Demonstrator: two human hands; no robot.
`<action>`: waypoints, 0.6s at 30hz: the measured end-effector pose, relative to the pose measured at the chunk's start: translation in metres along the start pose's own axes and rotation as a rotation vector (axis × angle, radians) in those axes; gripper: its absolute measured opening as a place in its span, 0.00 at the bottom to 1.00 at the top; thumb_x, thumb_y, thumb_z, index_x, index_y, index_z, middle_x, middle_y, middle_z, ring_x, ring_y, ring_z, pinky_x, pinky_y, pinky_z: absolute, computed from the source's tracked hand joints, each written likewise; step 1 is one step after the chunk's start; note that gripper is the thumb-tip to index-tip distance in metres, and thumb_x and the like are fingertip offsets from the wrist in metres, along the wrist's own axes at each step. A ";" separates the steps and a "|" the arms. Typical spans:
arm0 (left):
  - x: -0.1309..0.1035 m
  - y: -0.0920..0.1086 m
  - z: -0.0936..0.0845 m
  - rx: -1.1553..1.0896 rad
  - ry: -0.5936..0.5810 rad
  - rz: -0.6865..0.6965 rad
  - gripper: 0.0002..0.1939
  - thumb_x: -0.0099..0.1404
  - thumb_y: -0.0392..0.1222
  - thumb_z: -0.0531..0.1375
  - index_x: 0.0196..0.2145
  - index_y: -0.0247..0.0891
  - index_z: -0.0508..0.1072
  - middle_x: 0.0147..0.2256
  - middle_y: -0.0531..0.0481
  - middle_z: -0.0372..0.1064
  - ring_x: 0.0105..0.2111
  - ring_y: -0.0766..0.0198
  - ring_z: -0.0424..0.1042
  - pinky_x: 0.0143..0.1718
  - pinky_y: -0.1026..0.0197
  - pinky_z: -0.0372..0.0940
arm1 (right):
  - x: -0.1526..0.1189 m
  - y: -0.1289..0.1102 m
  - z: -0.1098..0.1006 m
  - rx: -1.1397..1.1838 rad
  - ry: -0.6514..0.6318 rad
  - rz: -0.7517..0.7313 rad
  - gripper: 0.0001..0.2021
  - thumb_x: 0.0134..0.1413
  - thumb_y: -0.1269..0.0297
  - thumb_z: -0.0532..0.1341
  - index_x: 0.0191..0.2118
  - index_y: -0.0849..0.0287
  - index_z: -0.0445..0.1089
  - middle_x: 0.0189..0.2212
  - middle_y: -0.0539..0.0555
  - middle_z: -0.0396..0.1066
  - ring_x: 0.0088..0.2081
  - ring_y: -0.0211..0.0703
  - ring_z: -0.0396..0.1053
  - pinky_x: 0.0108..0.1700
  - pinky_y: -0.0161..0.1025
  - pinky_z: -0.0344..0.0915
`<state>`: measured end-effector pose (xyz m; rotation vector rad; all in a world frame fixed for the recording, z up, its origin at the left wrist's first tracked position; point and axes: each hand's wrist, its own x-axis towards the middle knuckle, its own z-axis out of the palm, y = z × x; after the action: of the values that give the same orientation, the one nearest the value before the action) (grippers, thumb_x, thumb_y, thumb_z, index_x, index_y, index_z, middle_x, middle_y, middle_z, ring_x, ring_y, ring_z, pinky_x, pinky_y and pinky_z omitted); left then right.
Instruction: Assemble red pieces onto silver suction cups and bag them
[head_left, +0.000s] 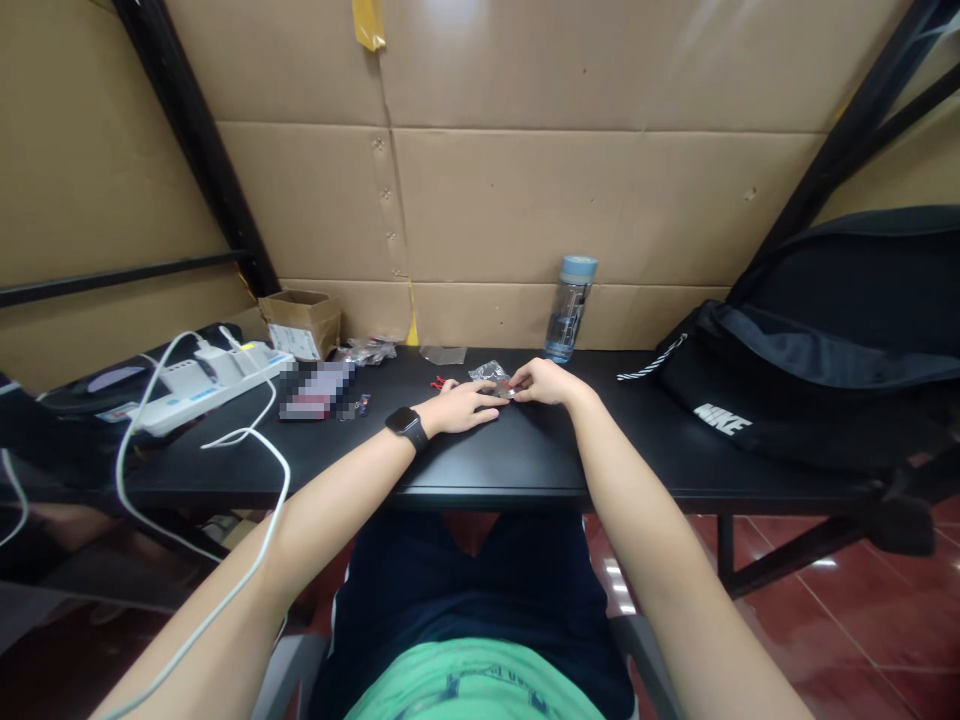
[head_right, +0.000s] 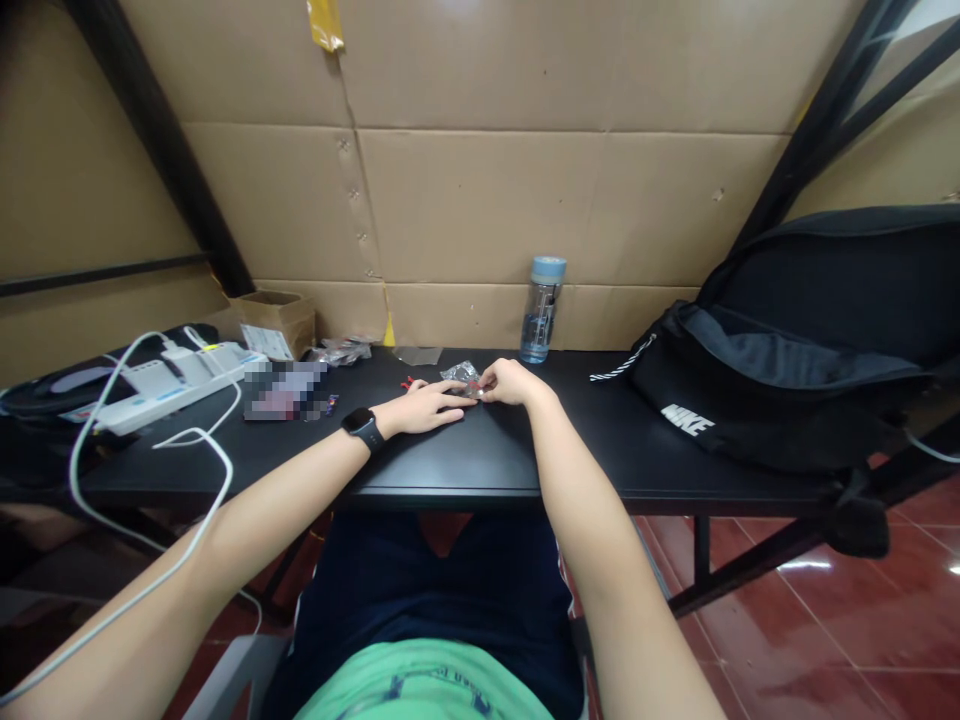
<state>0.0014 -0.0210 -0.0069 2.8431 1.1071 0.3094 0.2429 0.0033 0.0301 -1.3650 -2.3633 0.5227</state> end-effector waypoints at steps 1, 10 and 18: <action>0.000 0.000 0.000 -0.003 0.004 0.005 0.23 0.75 0.58 0.47 0.63 0.62 0.67 0.69 0.51 0.54 0.66 0.49 0.56 0.61 0.43 0.52 | 0.001 0.000 0.001 -0.004 0.011 -0.001 0.12 0.44 0.72 0.72 0.39 0.57 0.82 0.33 0.52 0.82 0.36 0.46 0.78 0.40 0.36 0.70; -0.001 0.001 0.000 -0.004 0.003 -0.020 0.23 0.75 0.57 0.48 0.63 0.61 0.67 0.70 0.51 0.52 0.66 0.47 0.56 0.61 0.39 0.51 | 0.012 -0.006 0.016 -0.136 0.190 -0.003 0.08 0.41 0.65 0.74 0.31 0.60 0.81 0.27 0.53 0.80 0.31 0.43 0.75 0.33 0.35 0.64; 0.000 0.003 -0.002 -0.007 -0.026 -0.031 0.23 0.75 0.57 0.47 0.64 0.61 0.66 0.71 0.50 0.50 0.68 0.45 0.53 0.62 0.35 0.51 | 0.010 -0.002 0.013 -0.100 0.129 -0.043 0.03 0.47 0.68 0.71 0.32 0.58 0.81 0.28 0.52 0.80 0.31 0.43 0.75 0.36 0.35 0.65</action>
<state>0.0027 -0.0236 -0.0048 2.8120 1.1420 0.2729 0.2306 0.0093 0.0208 -1.3444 -2.3358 0.2988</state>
